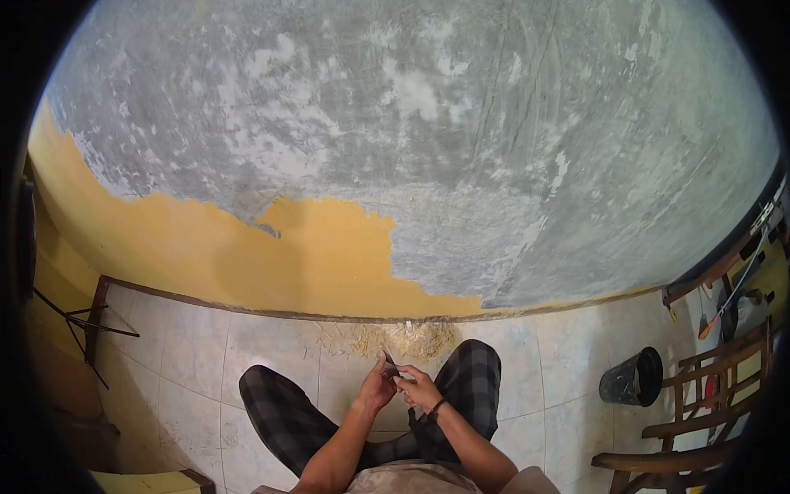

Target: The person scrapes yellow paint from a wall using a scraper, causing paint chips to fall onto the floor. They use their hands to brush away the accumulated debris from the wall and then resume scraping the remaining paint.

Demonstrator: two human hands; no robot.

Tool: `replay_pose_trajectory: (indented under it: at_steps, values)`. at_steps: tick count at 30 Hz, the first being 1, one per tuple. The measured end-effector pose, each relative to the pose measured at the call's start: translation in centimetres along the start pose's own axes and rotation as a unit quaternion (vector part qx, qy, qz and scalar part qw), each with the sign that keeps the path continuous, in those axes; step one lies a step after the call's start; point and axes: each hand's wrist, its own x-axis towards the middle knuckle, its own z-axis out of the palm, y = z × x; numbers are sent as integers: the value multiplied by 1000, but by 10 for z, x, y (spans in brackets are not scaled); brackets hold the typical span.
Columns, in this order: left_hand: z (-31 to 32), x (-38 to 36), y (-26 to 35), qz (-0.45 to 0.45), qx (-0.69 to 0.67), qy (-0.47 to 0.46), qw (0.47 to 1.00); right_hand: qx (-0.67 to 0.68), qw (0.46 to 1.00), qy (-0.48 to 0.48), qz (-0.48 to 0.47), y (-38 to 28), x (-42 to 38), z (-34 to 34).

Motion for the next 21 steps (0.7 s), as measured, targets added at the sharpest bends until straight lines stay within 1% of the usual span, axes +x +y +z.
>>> replay_pose_trajectory:
  at_steps: [1, 2, 4, 5, 6, 7, 8, 9, 11, 12, 13, 15, 16, 17, 19, 20, 21]
  values:
    - [-4, 2, 2, -2, 0, -5, 1000, -19, 999, 12, 24, 0, 5, 4]
    - [-7, 5, 3, -4, 3, -7, 1000, -35, 998, 32, 28, 1, 9, 10]
    - [-15, 13, 2, -55, -92, 19, 994, -50, 997, 47, 25, 4, 19, 24]
    - [-25, 17, 5, -64, -86, 16, 994, -68, 995, 61, 26, 6, 23, 30]
    - [-36, 24, 8, -65, -92, -30, 993, -72, 995, 65, 4, 8, 26, 37]
    - [-46, 32, 8, -69, -99, -77, 990, -66, 995, 81, 3, 11, 29, 44]
    - [-52, 43, 6, -74, -117, -30, 990, -94, 990, 101, -40, 13, 32, 53]
    - [-57, 47, 6, -91, -113, -40, 989, -124, 981, 123, -81, 16, 37, 59]
    - [-67, 52, 13, -41, -143, -56, 987, -164, 971, 133, -108, 20, 47, 69]
    - [-59, 42, 21, -19, -139, -47, 989, -213, 963, 153, -64, 7, 39, 79]
    - [-49, 32, 27, -34, -137, -52, 989, -210, 961, 168, -61, 11, 40, 84]
    - [-36, 26, 35, 1, -149, 16, 989, -271, 936, 176, -138, 11, 47, 91]
    - [-51, 30, 38, -23, -147, -62, 987, -263, 940, 174, -131, 11, 48, 93]
    - [-49, 29, 40, -26, -145, -64, 987, -262, 939, 178, -131, 13, 51, 93]
    - [-46, 25, 45, -31, -108, -33, 993, -268, 935, 184, -144, 19, 57, 93]
    - [-49, 30, 44, -31, -97, -33, 994, -275, 933, 204, -109, 7, 46, 101]
    - [-52, 37, 38, -38, -97, -23, 994, -265, 935, 206, -114, 7, 47, 97]
